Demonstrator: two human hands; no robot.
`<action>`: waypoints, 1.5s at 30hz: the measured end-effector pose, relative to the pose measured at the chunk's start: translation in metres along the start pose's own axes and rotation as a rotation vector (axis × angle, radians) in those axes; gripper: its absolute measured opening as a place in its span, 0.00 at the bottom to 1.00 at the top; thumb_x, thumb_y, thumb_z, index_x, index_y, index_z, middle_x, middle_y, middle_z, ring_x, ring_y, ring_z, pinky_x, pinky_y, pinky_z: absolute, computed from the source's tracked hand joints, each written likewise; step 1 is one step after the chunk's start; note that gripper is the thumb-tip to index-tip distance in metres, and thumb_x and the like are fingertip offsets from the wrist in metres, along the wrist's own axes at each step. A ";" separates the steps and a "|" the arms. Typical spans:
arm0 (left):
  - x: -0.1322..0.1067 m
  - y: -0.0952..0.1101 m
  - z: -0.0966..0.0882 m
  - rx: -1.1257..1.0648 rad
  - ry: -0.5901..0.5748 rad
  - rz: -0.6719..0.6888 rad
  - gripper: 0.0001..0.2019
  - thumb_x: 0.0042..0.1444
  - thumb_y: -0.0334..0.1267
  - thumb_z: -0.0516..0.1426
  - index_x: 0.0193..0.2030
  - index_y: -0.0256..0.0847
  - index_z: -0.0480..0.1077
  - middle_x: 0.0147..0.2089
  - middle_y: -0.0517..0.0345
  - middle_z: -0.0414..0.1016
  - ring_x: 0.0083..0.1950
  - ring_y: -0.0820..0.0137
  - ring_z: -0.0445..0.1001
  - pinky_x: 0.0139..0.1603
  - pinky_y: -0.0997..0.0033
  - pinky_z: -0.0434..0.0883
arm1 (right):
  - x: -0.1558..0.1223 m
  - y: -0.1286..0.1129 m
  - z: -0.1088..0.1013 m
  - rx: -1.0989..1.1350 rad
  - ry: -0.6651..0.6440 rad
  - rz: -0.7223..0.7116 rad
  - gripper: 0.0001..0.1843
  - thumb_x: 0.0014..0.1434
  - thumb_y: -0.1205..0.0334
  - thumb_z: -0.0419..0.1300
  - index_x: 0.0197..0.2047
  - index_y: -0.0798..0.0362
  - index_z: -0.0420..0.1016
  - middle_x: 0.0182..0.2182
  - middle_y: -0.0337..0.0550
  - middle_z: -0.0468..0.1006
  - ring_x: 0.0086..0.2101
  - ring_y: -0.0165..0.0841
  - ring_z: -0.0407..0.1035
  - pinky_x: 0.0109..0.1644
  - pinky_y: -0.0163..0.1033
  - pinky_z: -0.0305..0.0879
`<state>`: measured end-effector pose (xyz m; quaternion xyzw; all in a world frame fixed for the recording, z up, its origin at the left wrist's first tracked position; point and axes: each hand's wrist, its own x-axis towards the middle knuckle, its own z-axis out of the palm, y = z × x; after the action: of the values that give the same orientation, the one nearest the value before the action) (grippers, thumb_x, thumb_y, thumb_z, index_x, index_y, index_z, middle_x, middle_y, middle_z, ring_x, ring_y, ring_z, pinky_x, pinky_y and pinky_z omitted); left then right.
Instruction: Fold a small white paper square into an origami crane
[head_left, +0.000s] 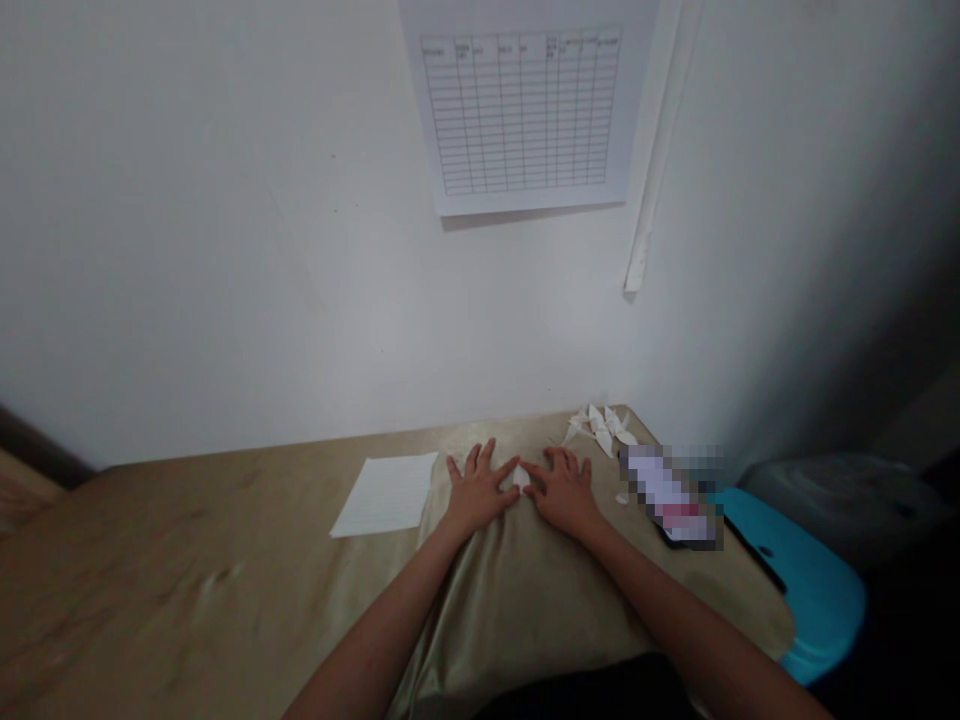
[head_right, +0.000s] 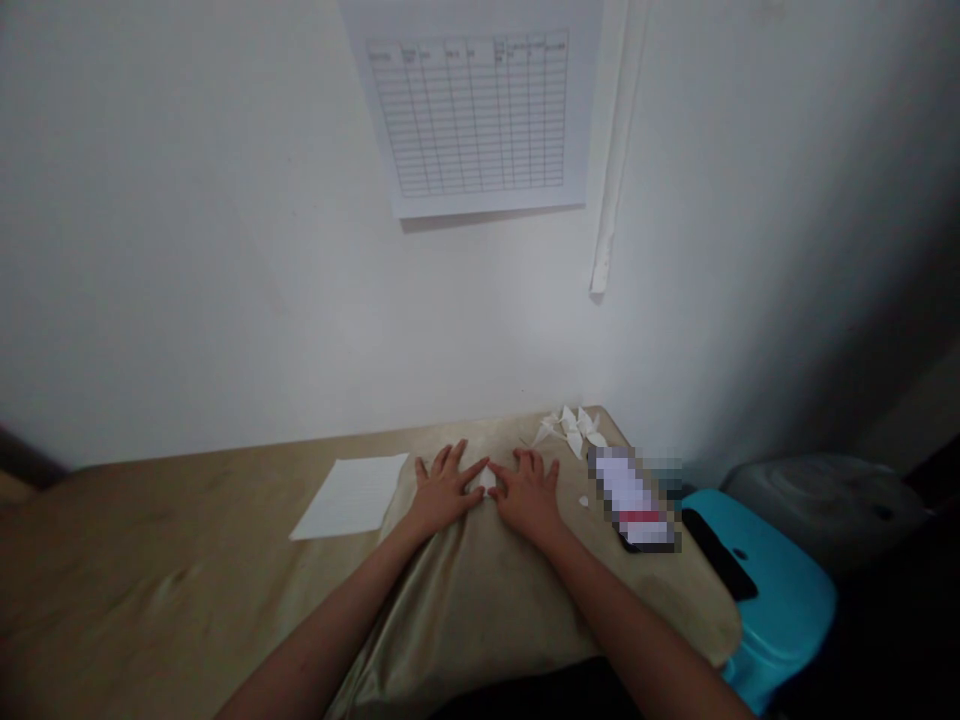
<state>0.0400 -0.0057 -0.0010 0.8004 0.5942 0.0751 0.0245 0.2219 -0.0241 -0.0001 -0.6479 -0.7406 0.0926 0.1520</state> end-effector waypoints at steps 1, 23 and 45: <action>-0.001 0.000 0.000 -0.001 0.010 0.001 0.29 0.61 0.58 0.54 0.69 0.69 0.57 0.78 0.57 0.44 0.76 0.45 0.43 0.66 0.21 0.35 | 0.000 0.001 0.000 0.015 0.017 -0.004 0.25 0.62 0.48 0.59 0.62 0.30 0.67 0.66 0.47 0.59 0.66 0.49 0.47 0.67 0.68 0.32; -0.005 0.000 -0.013 -0.203 -0.011 -0.025 0.14 0.58 0.53 0.61 0.52 0.70 0.76 0.76 0.67 0.51 0.73 0.49 0.50 0.67 0.22 0.36 | -0.003 0.009 -0.005 0.116 0.091 -0.023 0.12 0.59 0.49 0.65 0.47 0.32 0.82 0.56 0.43 0.71 0.60 0.45 0.56 0.67 0.57 0.41; -0.003 -0.002 -0.008 -0.123 -0.006 -0.060 0.32 0.56 0.58 0.60 0.68 0.65 0.60 0.78 0.54 0.43 0.75 0.47 0.48 0.68 0.24 0.41 | 0.000 0.000 0.001 -0.004 -0.014 -0.008 0.26 0.63 0.53 0.57 0.64 0.30 0.65 0.69 0.49 0.56 0.68 0.51 0.44 0.66 0.70 0.32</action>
<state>0.0361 -0.0083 0.0068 0.7795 0.6121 0.1082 0.0778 0.2221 -0.0242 -0.0007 -0.6447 -0.7444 0.0948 0.1458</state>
